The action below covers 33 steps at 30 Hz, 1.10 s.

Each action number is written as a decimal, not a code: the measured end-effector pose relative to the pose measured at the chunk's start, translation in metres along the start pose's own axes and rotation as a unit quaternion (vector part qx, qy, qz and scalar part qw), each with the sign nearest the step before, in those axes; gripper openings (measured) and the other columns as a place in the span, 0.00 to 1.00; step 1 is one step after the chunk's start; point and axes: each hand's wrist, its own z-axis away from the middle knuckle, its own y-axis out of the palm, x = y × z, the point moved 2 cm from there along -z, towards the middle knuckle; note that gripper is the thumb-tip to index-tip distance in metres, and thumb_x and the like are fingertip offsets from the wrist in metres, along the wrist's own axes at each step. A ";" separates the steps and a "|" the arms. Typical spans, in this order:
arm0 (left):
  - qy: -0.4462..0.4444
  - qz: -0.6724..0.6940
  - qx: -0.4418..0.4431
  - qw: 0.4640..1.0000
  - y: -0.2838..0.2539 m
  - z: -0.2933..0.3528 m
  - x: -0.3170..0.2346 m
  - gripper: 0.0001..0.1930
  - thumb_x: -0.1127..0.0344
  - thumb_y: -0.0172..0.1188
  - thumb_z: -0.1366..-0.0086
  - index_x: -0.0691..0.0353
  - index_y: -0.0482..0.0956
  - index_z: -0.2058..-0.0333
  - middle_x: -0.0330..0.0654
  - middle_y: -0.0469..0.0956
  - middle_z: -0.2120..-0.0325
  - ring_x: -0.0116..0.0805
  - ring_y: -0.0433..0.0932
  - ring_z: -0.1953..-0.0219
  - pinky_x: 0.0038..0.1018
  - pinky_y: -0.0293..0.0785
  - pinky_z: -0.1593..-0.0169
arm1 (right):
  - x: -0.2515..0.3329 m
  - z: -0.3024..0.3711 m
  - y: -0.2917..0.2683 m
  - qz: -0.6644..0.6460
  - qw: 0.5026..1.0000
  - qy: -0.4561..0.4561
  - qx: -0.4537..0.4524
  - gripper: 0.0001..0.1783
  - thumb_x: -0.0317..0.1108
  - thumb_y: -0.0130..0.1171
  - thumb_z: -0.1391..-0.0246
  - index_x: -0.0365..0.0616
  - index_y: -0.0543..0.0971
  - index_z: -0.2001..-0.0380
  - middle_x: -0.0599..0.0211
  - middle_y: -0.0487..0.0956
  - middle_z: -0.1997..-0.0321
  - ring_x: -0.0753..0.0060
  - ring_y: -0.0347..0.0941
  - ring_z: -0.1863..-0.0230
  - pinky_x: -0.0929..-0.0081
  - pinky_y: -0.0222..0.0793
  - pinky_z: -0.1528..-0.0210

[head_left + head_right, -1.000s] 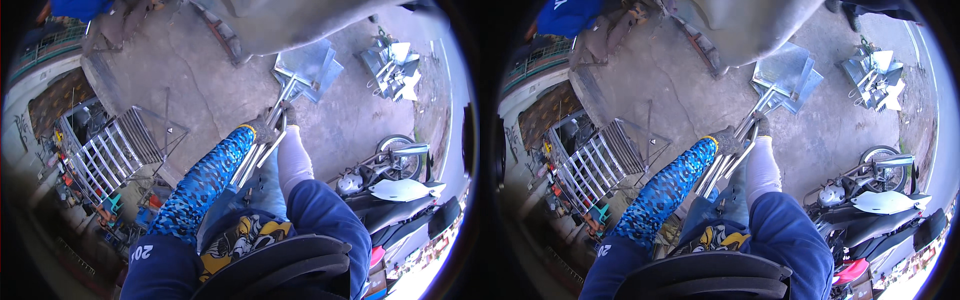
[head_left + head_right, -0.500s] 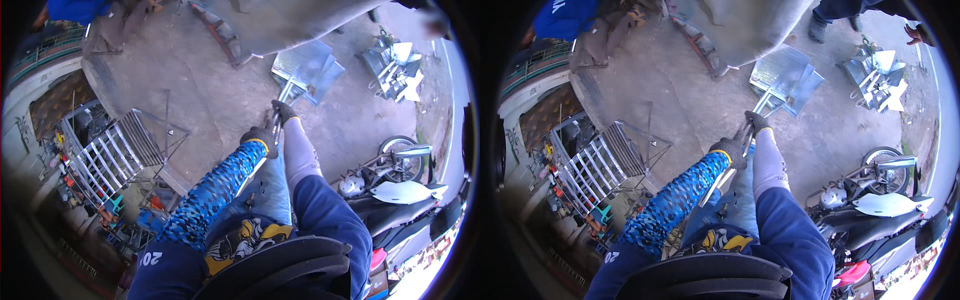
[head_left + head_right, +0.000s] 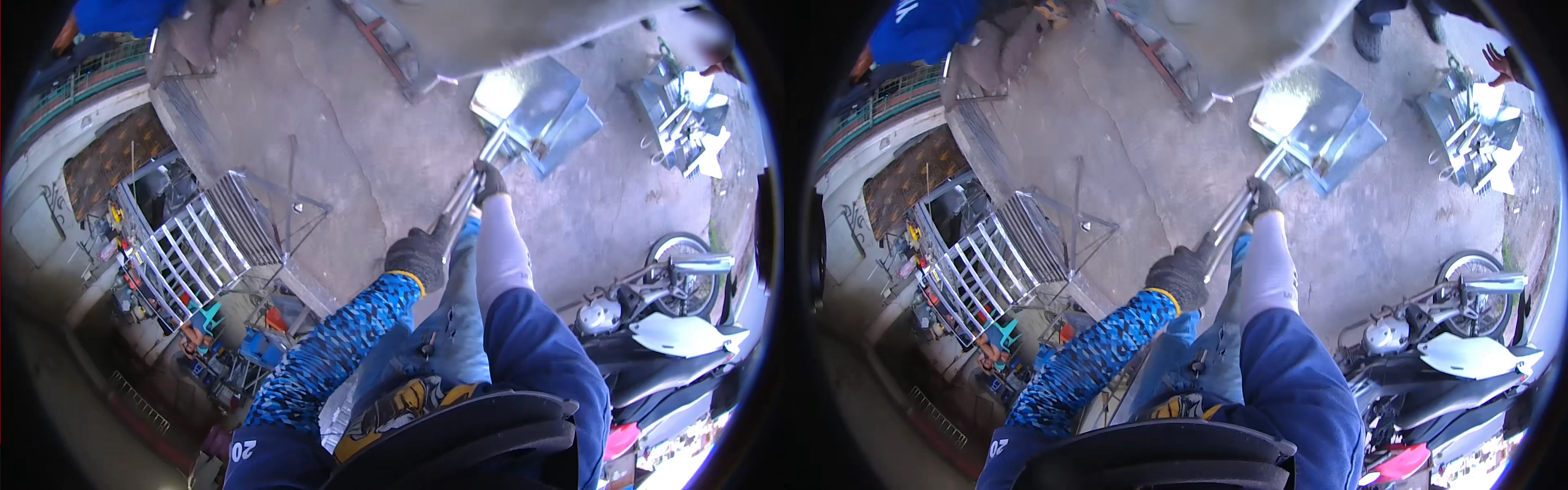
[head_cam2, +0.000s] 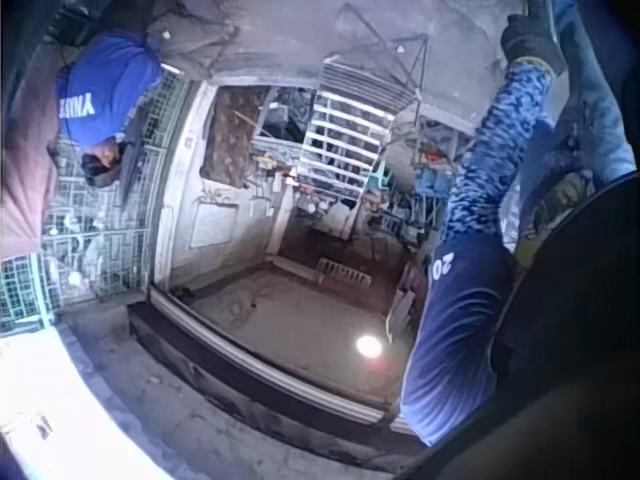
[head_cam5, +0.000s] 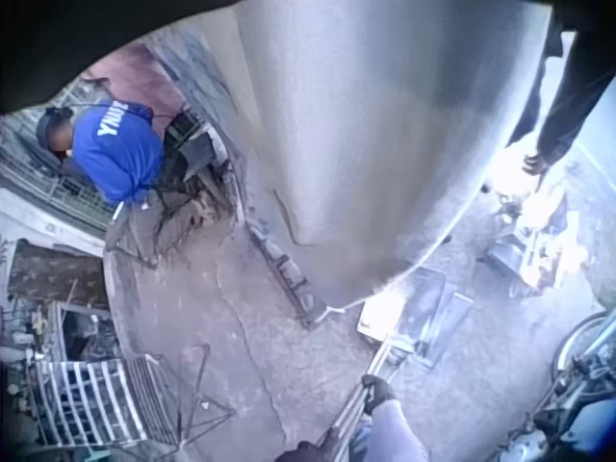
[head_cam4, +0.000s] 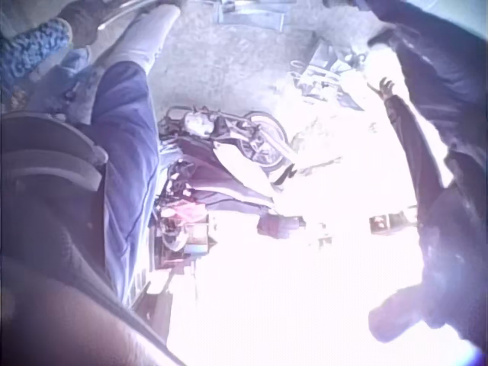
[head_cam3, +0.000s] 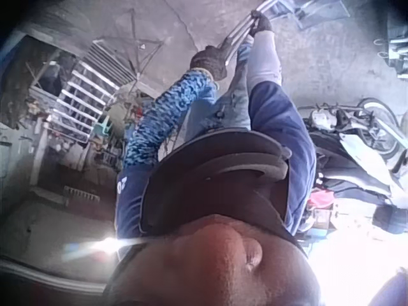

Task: The person fabricates and assembles sheet metal parts by hand and with pliers, then welds them together with a welding gun.

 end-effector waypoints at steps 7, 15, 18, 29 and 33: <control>-0.032 -0.014 -0.041 0.999 0.020 -0.007 0.035 0.53 0.62 0.66 0.48 0.41 0.43 0.27 0.58 0.75 0.57 0.54 0.82 0.58 0.46 0.79 0.54 | -0.025 0.032 0.042 0.090 0.993 -0.018 -0.076 0.16 0.39 0.71 0.60 0.44 0.78 0.70 0.67 0.72 0.78 0.67 0.69 0.78 0.64 0.69 0.76; -0.036 0.109 0.052 0.992 0.022 -0.043 0.066 0.65 0.59 0.77 0.58 0.56 0.39 0.28 0.68 0.72 0.47 0.61 0.77 0.48 0.44 0.73 0.44 | -0.018 0.091 0.058 0.269 0.945 -0.072 -0.168 0.26 0.38 0.72 0.66 0.31 0.80 0.63 0.55 0.80 0.71 0.61 0.79 0.72 0.61 0.77 0.71; -0.020 0.182 0.076 0.980 0.029 -0.092 0.051 0.63 0.59 0.77 0.59 0.64 0.42 0.29 0.67 0.73 0.47 0.58 0.77 0.47 0.41 0.73 0.43 | -0.012 0.083 0.047 0.164 0.961 -0.073 -0.210 0.28 0.39 0.71 0.66 0.32 0.79 0.60 0.55 0.80 0.70 0.60 0.78 0.74 0.61 0.77 0.71; -0.028 0.240 0.012 0.970 0.071 -0.204 0.045 0.45 0.61 0.72 0.59 0.63 0.59 0.41 0.61 0.79 0.56 0.52 0.81 0.52 0.41 0.75 0.48 | -0.019 0.054 0.045 0.212 0.959 -0.041 -0.183 0.24 0.40 0.70 0.61 0.36 0.78 0.61 0.54 0.80 0.69 0.58 0.79 0.70 0.57 0.78 0.67; -0.028 0.261 0.056 0.963 0.059 -0.185 0.041 0.46 0.60 0.70 0.56 0.62 0.57 0.38 0.61 0.79 0.56 0.55 0.81 0.51 0.41 0.75 0.46 | -0.023 0.033 0.026 0.129 0.983 -0.016 -0.133 0.21 0.38 0.67 0.57 0.38 0.76 0.61 0.54 0.78 0.70 0.55 0.78 0.72 0.53 0.78 0.70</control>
